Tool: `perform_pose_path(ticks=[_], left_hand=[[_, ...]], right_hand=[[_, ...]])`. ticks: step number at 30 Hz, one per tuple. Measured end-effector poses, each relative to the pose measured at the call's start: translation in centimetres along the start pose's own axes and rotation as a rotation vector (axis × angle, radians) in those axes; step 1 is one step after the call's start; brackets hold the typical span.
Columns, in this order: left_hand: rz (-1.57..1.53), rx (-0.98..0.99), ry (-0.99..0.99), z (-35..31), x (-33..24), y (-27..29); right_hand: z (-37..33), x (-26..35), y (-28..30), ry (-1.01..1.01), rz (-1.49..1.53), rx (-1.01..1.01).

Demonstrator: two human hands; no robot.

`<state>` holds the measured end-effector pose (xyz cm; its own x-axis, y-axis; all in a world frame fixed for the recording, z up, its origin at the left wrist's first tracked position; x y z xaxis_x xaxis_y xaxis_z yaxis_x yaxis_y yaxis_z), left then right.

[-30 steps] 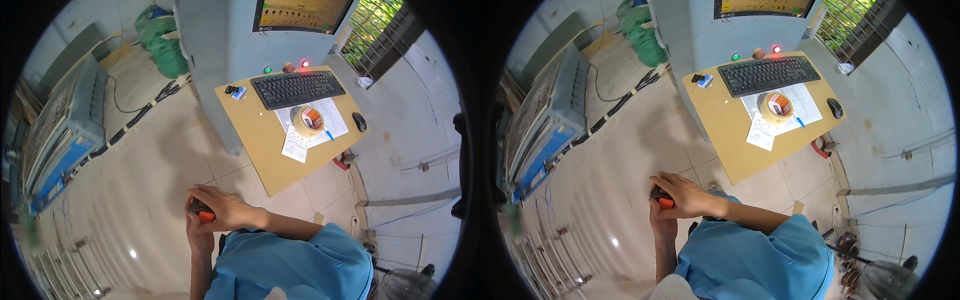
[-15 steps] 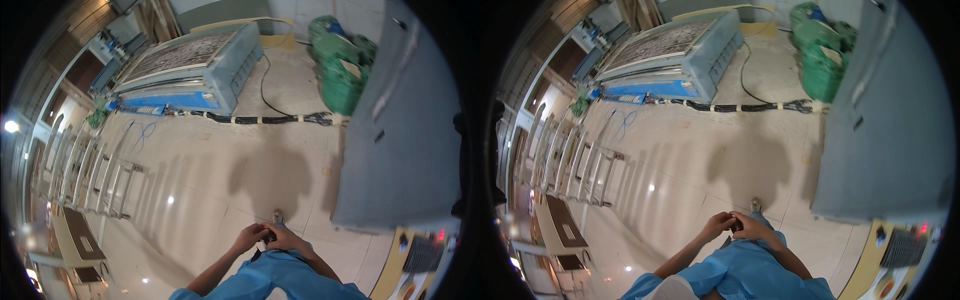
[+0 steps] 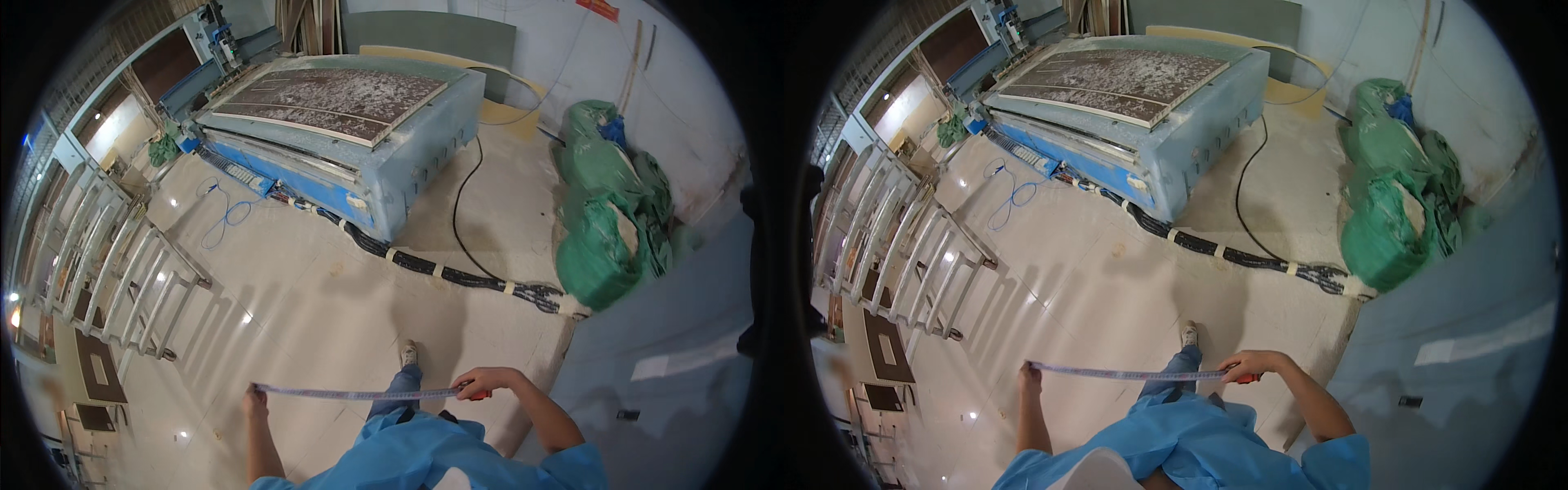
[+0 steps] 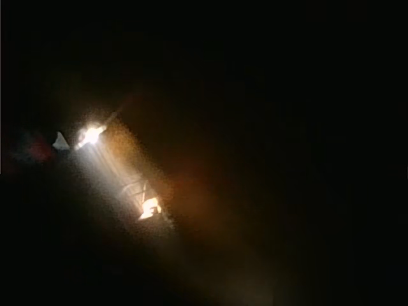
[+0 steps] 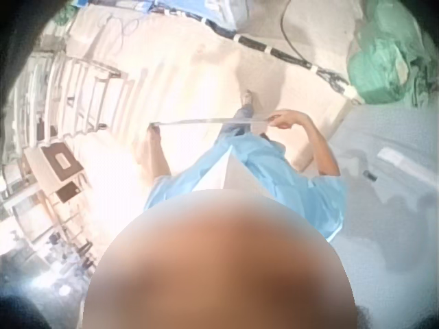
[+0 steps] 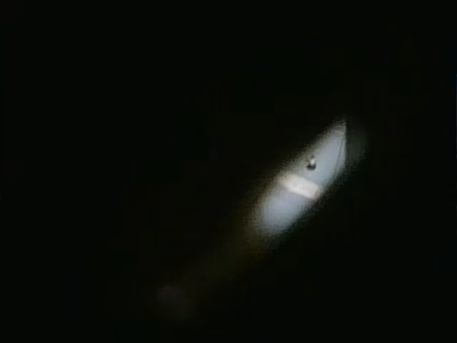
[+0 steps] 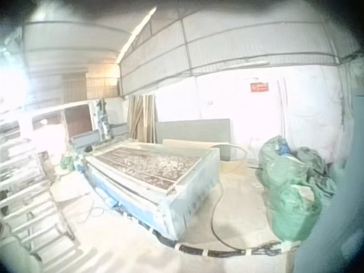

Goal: The person measures a wooden board with a tape measure, marks cut lines with a utility knife, removes a cut strip, and then returns to the desk to handle a printed receipt and attach it to a cabinet.

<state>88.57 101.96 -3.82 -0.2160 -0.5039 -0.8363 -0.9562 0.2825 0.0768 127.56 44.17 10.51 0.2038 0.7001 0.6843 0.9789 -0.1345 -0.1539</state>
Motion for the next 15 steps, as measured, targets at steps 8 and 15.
perform_pose_path(ticks=[8, 15], left_hand=[[0.524, 0.484, 0.346, 3.7, -0.7, -41.8], [1.043, 1.264, -0.330, -2.5, -5.9, -76.3]], right_hand=[[-3.5, 11.8, 25.1, 0.053, -0.240, -0.844], [-6.1, 22.2, 48.3, 0.187, -0.260, -1.167]])
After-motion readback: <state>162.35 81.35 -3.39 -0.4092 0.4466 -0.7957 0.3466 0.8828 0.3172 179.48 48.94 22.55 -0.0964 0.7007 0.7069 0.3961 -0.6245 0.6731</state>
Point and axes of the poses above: each hand's wrist, its own z-axis towards the middle knuckle, its own y-axis out of the back of the hand, x = y × z, the point moved 3 cm from there along z, towards the middle knuckle, and after that the axes turned 12 degrees about z, right-handed, at the moved point
